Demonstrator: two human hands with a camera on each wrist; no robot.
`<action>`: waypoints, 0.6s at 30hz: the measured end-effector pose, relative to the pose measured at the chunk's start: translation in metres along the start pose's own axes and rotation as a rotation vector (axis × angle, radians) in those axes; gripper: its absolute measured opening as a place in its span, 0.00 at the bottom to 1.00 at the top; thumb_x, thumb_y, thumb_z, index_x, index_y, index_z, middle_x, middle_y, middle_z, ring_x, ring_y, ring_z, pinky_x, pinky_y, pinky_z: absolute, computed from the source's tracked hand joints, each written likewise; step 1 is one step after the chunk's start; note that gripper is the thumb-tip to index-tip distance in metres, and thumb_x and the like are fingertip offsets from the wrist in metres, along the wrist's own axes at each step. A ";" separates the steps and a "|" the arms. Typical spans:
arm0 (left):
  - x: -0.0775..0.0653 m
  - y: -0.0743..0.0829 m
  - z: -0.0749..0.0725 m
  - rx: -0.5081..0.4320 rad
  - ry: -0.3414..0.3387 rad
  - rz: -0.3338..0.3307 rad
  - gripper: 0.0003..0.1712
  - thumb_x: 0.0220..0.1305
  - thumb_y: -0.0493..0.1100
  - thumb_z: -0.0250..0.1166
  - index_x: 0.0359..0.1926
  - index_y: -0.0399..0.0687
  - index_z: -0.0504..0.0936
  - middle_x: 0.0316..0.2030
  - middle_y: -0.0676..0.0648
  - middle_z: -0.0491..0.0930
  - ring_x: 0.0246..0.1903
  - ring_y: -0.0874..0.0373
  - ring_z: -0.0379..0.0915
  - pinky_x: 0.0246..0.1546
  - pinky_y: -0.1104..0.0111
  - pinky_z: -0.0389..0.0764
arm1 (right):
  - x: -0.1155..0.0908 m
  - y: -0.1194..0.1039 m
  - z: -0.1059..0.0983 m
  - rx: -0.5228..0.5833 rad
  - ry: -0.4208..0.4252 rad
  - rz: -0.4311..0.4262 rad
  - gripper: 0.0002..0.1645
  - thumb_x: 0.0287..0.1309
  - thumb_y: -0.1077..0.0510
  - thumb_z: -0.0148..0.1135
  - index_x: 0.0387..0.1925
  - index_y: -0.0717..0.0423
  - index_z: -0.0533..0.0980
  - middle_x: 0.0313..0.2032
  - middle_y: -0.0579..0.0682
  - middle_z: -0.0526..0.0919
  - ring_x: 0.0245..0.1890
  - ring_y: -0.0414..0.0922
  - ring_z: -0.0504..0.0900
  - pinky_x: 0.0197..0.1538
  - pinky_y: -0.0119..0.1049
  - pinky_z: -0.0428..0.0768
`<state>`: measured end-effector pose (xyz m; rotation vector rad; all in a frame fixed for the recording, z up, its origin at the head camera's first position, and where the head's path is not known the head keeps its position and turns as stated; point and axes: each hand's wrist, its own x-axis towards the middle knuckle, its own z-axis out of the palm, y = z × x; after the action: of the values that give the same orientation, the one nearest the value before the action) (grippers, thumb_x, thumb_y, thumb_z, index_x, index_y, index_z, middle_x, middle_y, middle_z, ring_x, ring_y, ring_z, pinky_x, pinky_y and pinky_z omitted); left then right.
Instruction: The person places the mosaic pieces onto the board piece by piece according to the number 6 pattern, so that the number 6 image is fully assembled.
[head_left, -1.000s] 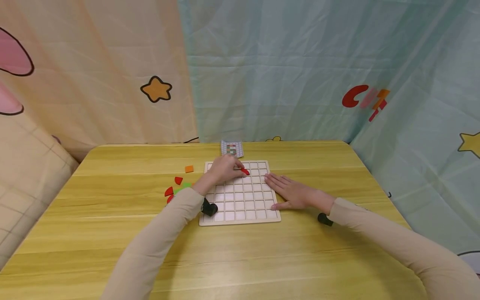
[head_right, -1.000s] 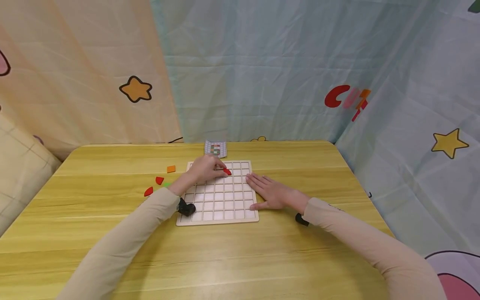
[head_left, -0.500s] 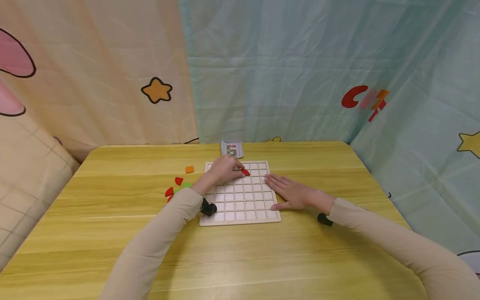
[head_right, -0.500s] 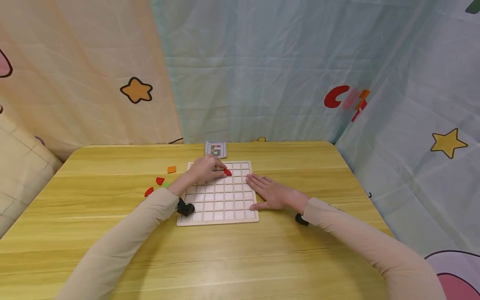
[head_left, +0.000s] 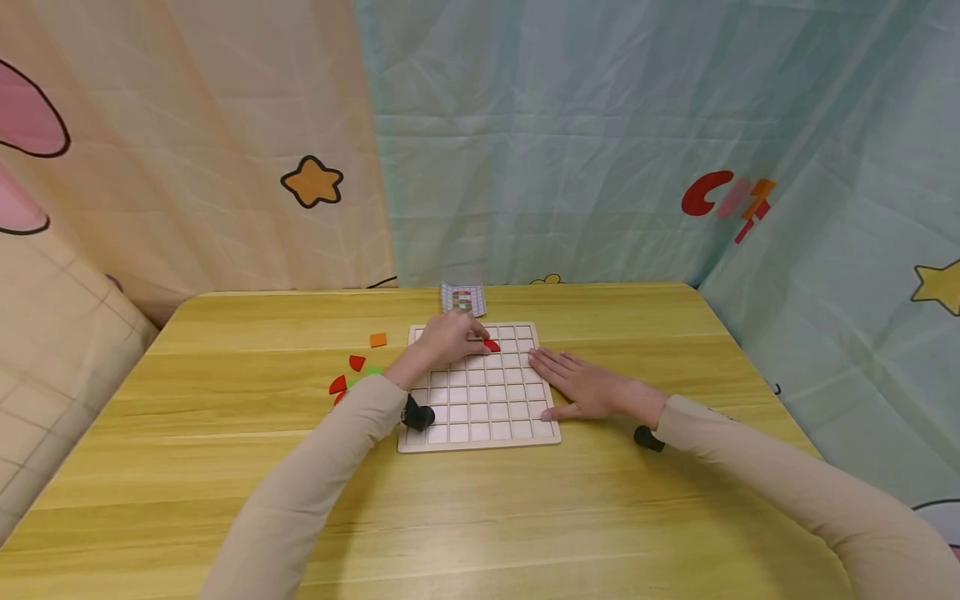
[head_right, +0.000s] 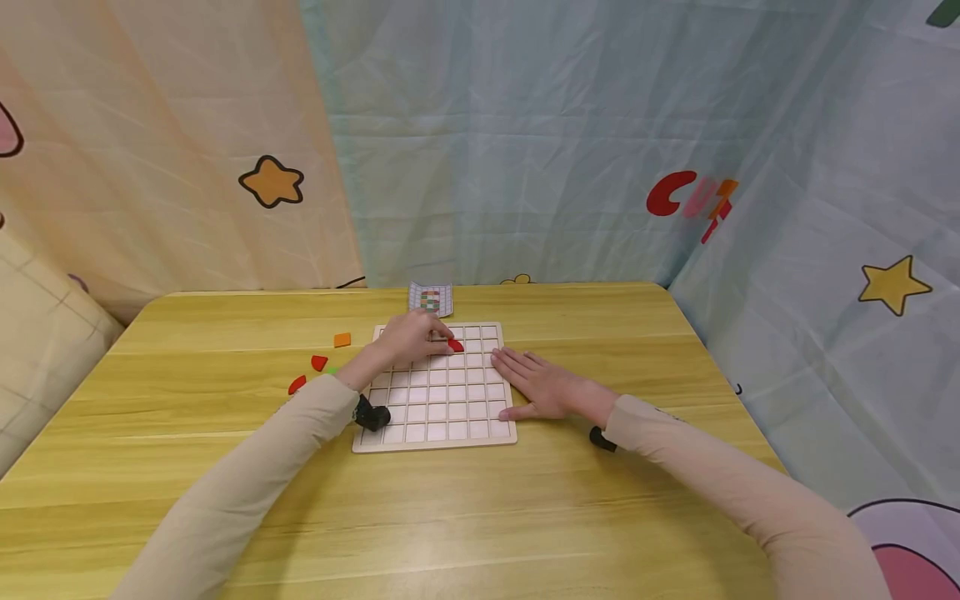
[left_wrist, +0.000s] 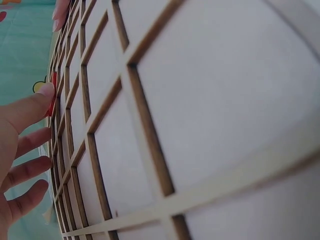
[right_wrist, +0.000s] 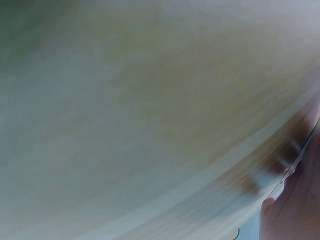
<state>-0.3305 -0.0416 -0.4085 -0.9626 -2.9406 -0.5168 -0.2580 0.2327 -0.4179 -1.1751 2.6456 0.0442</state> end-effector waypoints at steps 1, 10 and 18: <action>0.000 0.000 0.000 0.003 -0.003 0.002 0.16 0.59 0.55 0.67 0.46 0.57 0.87 0.45 0.53 0.85 0.46 0.56 0.78 0.38 0.61 0.80 | 0.000 0.000 0.000 0.001 0.003 -0.002 0.55 0.64 0.28 0.43 0.75 0.59 0.39 0.76 0.56 0.38 0.76 0.53 0.39 0.74 0.52 0.47; 0.001 0.000 -0.001 0.027 -0.015 0.009 0.15 0.60 0.53 0.67 0.46 0.56 0.87 0.44 0.51 0.84 0.45 0.57 0.78 0.37 0.62 0.80 | 0.000 0.000 0.000 -0.006 -0.008 0.004 0.56 0.63 0.27 0.40 0.75 0.58 0.37 0.77 0.55 0.36 0.77 0.52 0.38 0.74 0.52 0.47; 0.001 0.000 0.000 0.045 -0.033 0.000 0.15 0.61 0.53 0.66 0.47 0.57 0.87 0.44 0.51 0.83 0.44 0.58 0.77 0.37 0.62 0.79 | 0.000 0.002 0.001 -0.006 -0.011 0.005 0.56 0.63 0.27 0.40 0.75 0.58 0.37 0.77 0.54 0.36 0.77 0.52 0.38 0.74 0.52 0.47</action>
<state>-0.3315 -0.0407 -0.4080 -0.9762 -2.9671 -0.4368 -0.2590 0.2341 -0.4184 -1.1669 2.6403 0.0589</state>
